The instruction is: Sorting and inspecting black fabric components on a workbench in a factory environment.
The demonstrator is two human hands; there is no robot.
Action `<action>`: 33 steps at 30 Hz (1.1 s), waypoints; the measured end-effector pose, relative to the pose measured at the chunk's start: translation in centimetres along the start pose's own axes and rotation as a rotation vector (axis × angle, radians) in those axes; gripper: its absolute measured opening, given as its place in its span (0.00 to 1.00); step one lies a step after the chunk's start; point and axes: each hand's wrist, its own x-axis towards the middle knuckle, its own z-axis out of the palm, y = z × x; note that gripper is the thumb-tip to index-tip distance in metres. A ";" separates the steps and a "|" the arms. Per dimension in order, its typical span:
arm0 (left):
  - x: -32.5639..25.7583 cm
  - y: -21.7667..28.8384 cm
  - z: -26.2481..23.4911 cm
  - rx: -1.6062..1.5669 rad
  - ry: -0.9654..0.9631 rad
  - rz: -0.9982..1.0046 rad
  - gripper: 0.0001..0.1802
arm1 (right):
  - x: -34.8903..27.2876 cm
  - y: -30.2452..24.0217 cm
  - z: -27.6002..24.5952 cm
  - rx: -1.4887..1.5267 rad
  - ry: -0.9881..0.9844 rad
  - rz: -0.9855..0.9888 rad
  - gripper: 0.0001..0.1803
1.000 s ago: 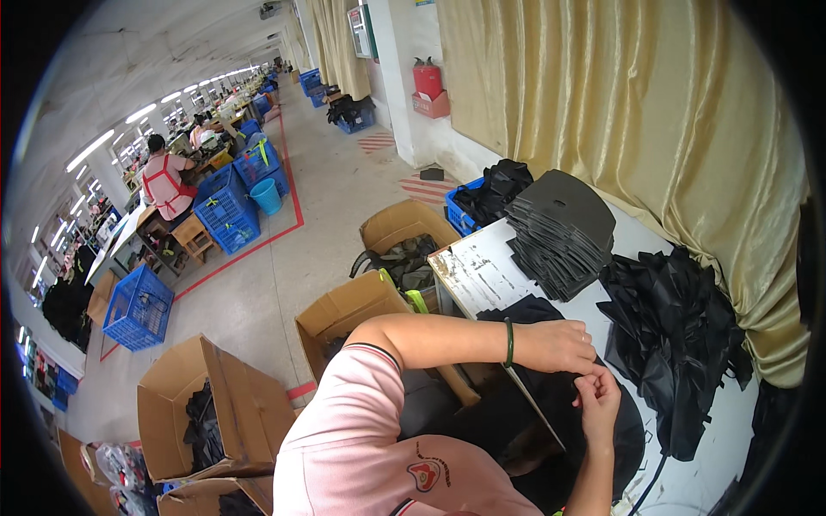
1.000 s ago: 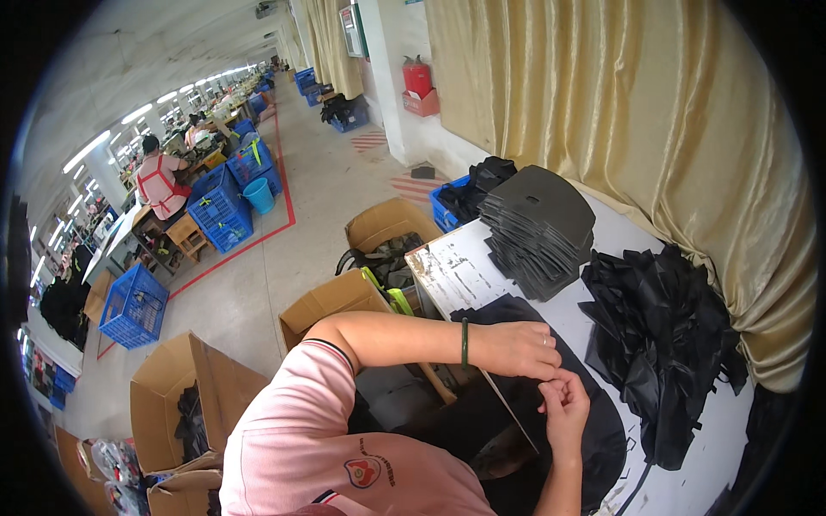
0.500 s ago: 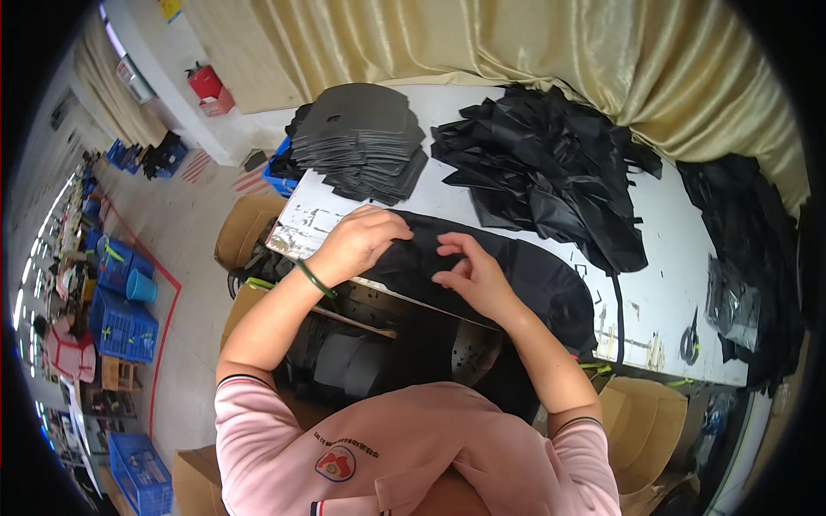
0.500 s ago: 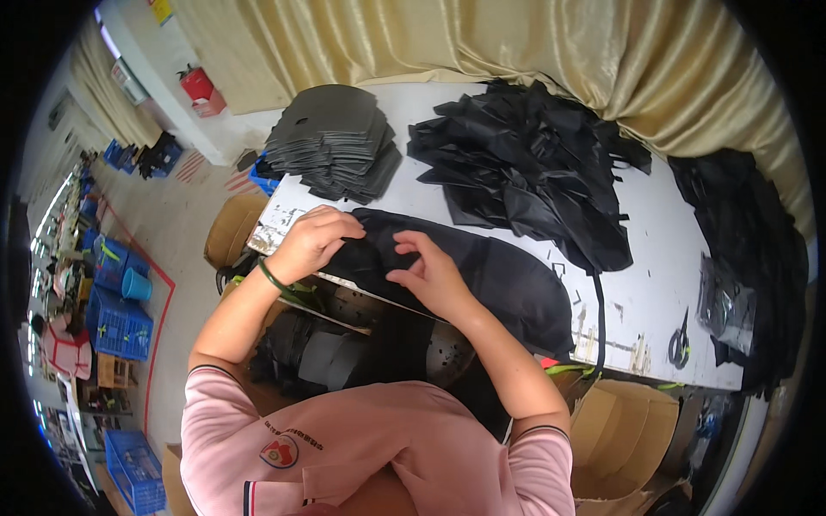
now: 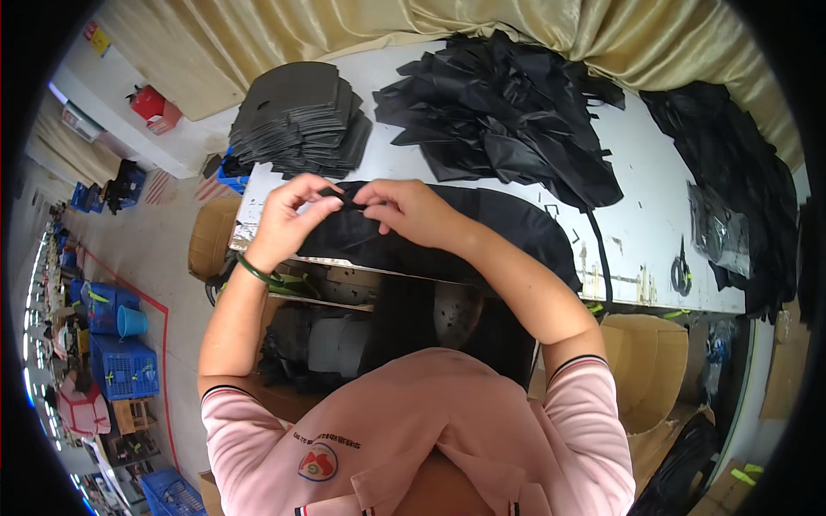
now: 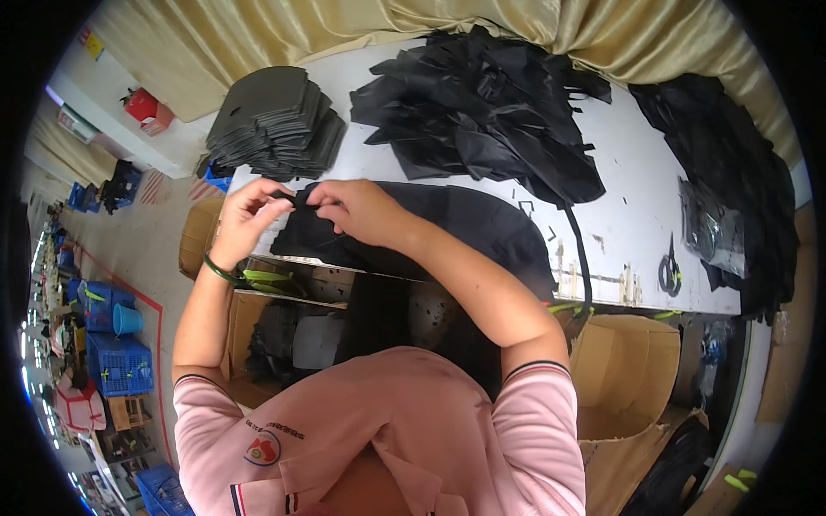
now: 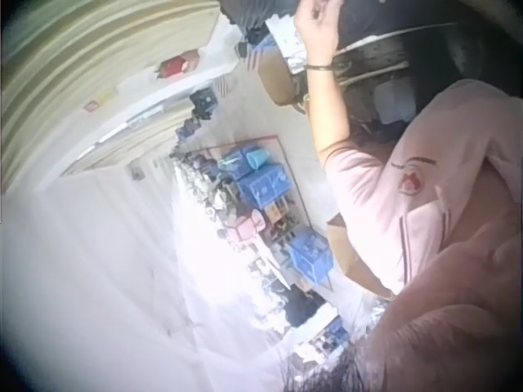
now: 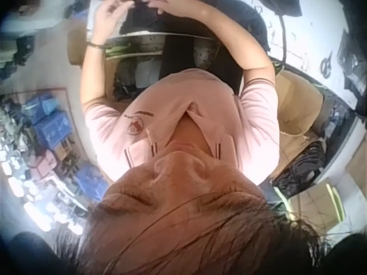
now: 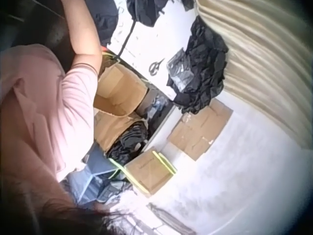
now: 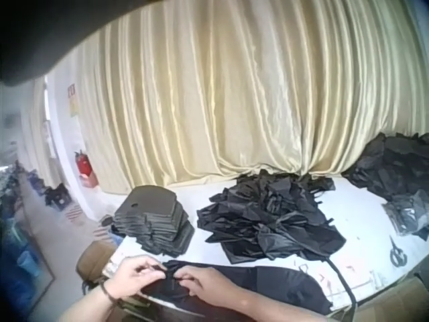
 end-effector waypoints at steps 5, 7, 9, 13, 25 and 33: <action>0.6 -1.0 -0.5 -0.391 0.219 -0.179 0.04 | 0.0 -0.4 -2.7 -0.060 -0.052 0.048 0.11; 0.4 -1.3 -1.1 -0.460 0.284 -0.314 0.05 | -0.6 0.2 -3.4 -0.051 -0.012 0.036 0.10; 0.1 -1.5 -1.2 -0.506 0.330 -0.341 0.05 | -1.7 0.6 -4.8 -0.180 -0.126 0.071 0.11; -1.2 -3.3 -1.8 -0.575 0.434 -0.473 0.03 | -5.7 2.0 -6.9 -0.259 -0.190 0.297 0.11; -2.3 -4.1 0.1 -0.602 0.466 -0.531 0.04 | -7.3 2.6 -5.0 -0.385 -0.018 0.304 0.17; 2.8 -0.3 -0.2 -0.158 0.049 -0.039 0.08 | 0.5 1.3 1.2 0.223 0.115 -0.043 0.10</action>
